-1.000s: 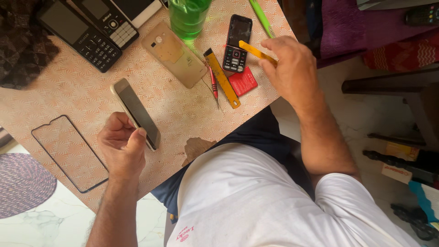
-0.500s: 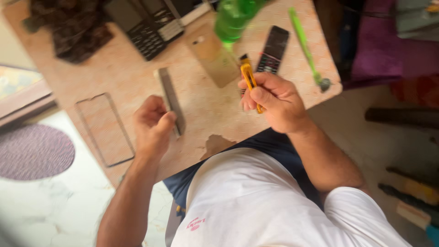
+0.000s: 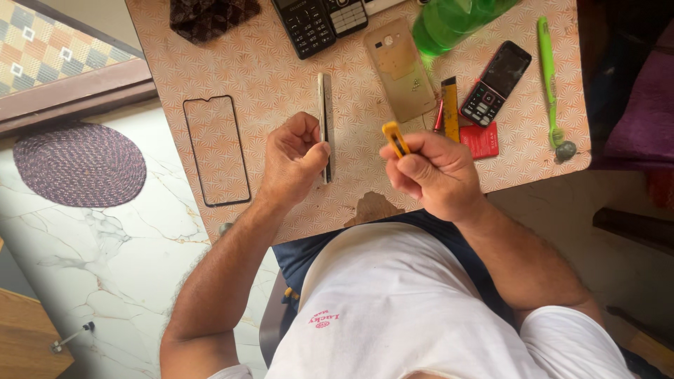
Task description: The person pries open the back casing and frame of a mobile phone using a utility knife and a wooden stick, separating the internal components by hand.
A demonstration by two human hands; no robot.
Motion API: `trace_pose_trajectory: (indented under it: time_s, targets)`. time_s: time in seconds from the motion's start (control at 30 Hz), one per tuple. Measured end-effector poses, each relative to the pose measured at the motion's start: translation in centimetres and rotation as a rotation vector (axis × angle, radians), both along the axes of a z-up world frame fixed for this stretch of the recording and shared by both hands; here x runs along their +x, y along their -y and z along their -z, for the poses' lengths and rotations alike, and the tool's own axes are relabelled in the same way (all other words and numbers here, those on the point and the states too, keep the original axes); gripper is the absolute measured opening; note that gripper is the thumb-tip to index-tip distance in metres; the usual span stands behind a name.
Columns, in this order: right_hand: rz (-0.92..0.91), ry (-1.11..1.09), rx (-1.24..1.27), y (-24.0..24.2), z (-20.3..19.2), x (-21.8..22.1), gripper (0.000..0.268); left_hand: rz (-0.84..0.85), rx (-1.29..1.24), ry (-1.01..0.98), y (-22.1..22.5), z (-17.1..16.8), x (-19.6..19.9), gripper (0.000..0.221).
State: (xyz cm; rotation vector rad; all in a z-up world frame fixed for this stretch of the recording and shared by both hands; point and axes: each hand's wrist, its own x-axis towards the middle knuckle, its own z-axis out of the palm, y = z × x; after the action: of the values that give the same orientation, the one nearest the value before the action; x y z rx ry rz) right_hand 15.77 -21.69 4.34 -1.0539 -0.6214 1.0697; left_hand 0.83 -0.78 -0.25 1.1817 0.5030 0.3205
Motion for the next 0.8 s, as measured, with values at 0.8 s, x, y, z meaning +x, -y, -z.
trace_pose_trajectory:
  time_s: [0.8]
  targets:
    - [0.254, 0.089, -0.097, -5.8, 2.0, 0.0, 0.025, 0.071, -0.101, 0.078, 0.2, 0.2, -2.0, 0.016]
